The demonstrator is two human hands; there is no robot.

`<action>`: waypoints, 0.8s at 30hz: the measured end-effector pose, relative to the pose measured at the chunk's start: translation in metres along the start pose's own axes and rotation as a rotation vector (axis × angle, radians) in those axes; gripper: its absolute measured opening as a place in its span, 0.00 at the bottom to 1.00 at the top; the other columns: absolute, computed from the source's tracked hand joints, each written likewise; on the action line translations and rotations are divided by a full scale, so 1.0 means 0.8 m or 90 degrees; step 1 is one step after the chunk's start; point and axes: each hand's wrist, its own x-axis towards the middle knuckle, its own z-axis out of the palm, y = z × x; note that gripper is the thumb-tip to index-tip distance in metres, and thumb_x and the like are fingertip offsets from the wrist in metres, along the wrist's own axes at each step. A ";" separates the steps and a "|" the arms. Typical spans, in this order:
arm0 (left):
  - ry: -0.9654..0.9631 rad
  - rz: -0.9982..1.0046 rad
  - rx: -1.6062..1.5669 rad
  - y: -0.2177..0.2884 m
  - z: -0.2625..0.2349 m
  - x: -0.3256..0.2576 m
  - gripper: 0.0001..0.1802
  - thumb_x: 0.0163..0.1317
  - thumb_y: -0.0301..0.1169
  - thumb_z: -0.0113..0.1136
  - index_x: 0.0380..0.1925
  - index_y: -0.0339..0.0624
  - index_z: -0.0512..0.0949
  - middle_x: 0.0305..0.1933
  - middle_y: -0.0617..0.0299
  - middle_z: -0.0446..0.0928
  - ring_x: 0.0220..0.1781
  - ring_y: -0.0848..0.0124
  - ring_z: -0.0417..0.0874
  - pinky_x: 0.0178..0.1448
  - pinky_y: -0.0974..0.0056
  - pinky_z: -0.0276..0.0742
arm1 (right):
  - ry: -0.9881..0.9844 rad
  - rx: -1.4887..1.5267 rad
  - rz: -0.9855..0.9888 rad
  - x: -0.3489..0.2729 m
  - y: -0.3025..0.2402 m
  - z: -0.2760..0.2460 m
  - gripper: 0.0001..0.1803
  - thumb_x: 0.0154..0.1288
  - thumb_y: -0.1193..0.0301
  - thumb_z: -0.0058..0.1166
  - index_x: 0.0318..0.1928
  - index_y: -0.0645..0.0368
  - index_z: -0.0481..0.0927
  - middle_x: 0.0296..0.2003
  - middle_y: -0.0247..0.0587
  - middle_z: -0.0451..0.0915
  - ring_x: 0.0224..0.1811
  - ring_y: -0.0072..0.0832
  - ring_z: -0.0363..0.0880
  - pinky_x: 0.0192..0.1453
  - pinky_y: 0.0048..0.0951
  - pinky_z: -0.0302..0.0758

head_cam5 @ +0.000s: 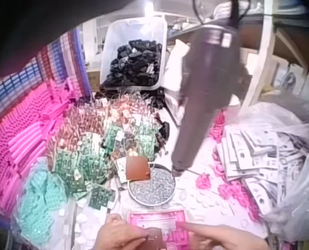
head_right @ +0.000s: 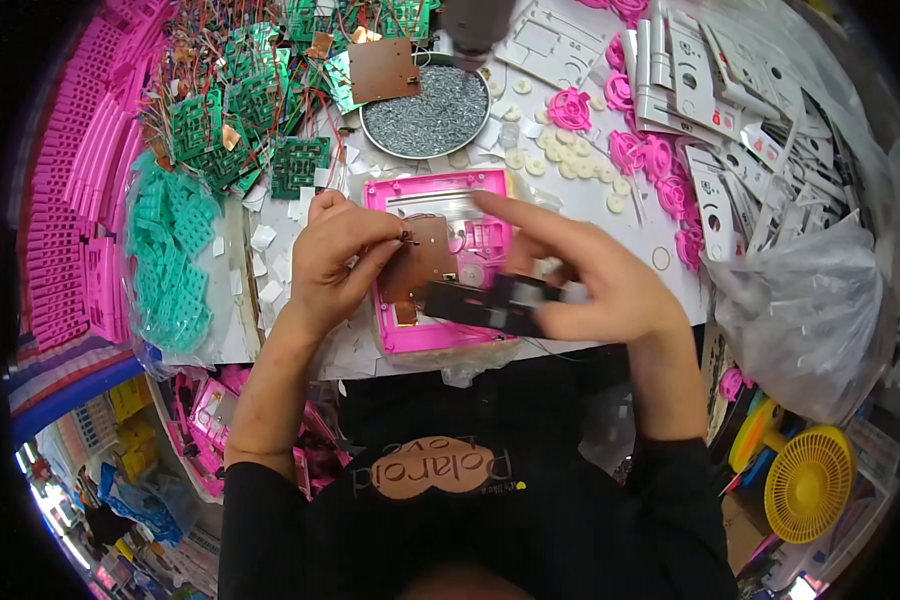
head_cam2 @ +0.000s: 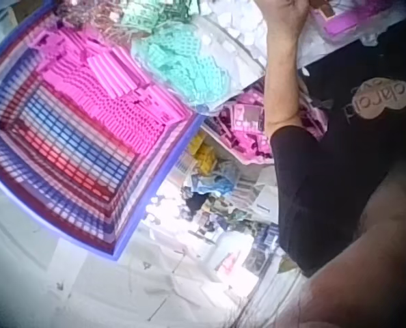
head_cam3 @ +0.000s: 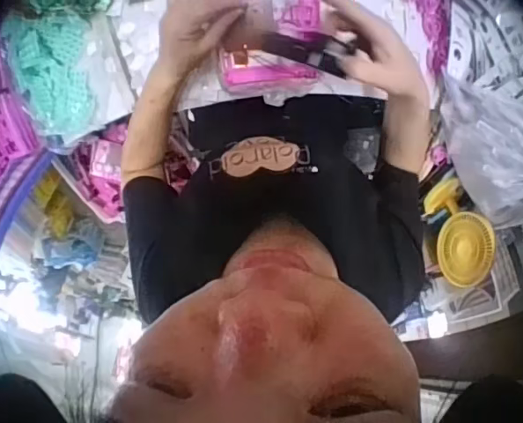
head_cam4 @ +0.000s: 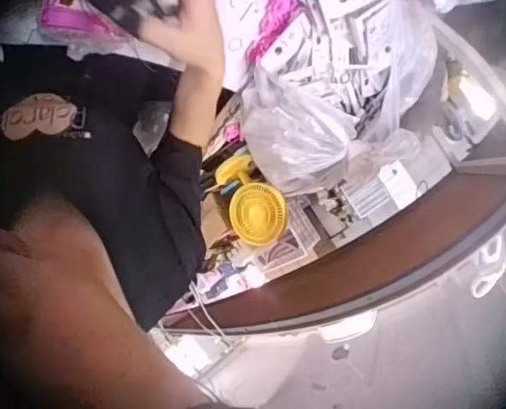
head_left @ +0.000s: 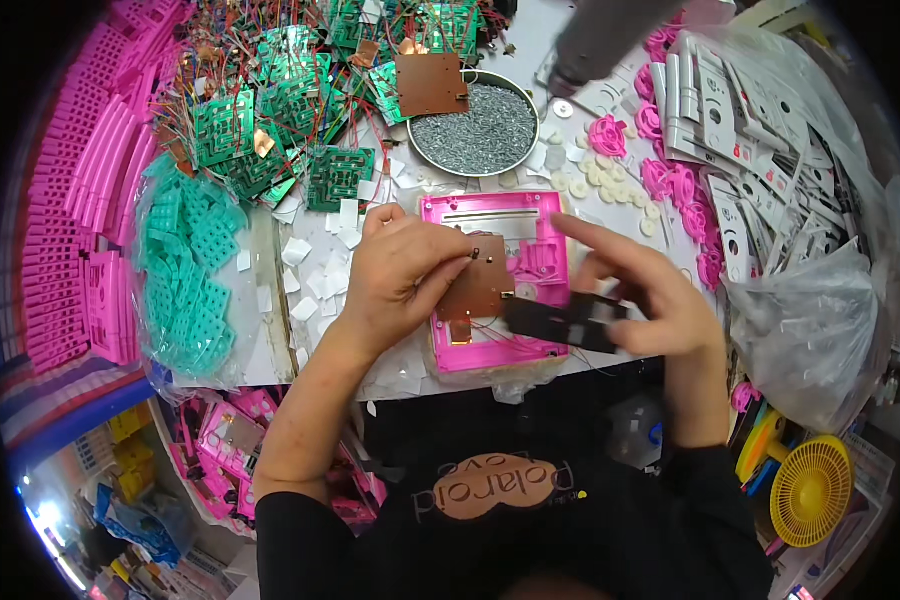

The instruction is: Assembling small electronic components into plastic housings using an electric screwdriver.

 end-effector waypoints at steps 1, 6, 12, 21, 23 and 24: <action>0.001 0.017 0.008 -0.001 -0.001 0.000 0.09 0.59 0.20 0.70 0.38 0.46 0.85 0.35 0.68 0.85 0.30 0.71 0.78 0.51 0.60 0.65 | -0.012 -0.029 -0.020 0.022 -0.006 0.011 0.51 0.49 0.70 0.58 0.79 0.55 0.63 0.34 0.31 0.75 0.36 0.21 0.73 0.37 0.23 0.71; 0.049 -0.035 0.066 -0.001 -0.002 -0.002 0.07 0.60 0.23 0.70 0.38 0.46 0.85 0.35 0.67 0.85 0.31 0.70 0.80 0.51 0.60 0.66 | -0.107 -0.181 -0.139 0.040 0.003 0.020 0.36 0.51 0.70 0.60 0.66 0.59 0.78 0.34 0.39 0.81 0.36 0.24 0.79 0.40 0.27 0.76; 0.046 -0.066 0.059 -0.001 -0.006 -0.004 0.07 0.60 0.22 0.70 0.37 0.44 0.85 0.35 0.66 0.85 0.26 0.74 0.78 0.50 0.64 0.67 | -0.070 -0.243 -0.097 0.061 -0.005 0.003 0.28 0.53 0.68 0.62 0.57 0.61 0.79 0.29 0.41 0.79 0.29 0.29 0.78 0.36 0.30 0.75; -0.087 -0.027 0.055 -0.004 -0.032 0.019 0.08 0.58 0.23 0.72 0.38 0.43 0.85 0.38 0.61 0.86 0.36 0.66 0.84 0.50 0.61 0.74 | 0.178 -0.559 -0.275 0.074 0.009 0.034 0.30 0.56 0.63 0.70 0.58 0.60 0.78 0.48 0.47 0.81 0.48 0.44 0.80 0.49 0.40 0.79; -0.128 -0.013 0.071 -0.005 -0.037 0.028 0.09 0.57 0.23 0.72 0.38 0.42 0.85 0.39 0.59 0.85 0.39 0.63 0.85 0.50 0.59 0.75 | 0.187 -0.600 -0.316 0.072 0.017 0.038 0.31 0.54 0.65 0.72 0.58 0.58 0.78 0.52 0.45 0.80 0.53 0.44 0.78 0.53 0.40 0.80; -0.146 -0.013 0.066 -0.006 -0.039 0.032 0.09 0.57 0.23 0.72 0.38 0.41 0.84 0.38 0.59 0.85 0.40 0.63 0.84 0.49 0.59 0.75 | 0.193 -0.605 -0.315 0.076 0.022 0.037 0.28 0.54 0.69 0.71 0.57 0.58 0.79 0.50 0.43 0.80 0.52 0.43 0.78 0.55 0.40 0.80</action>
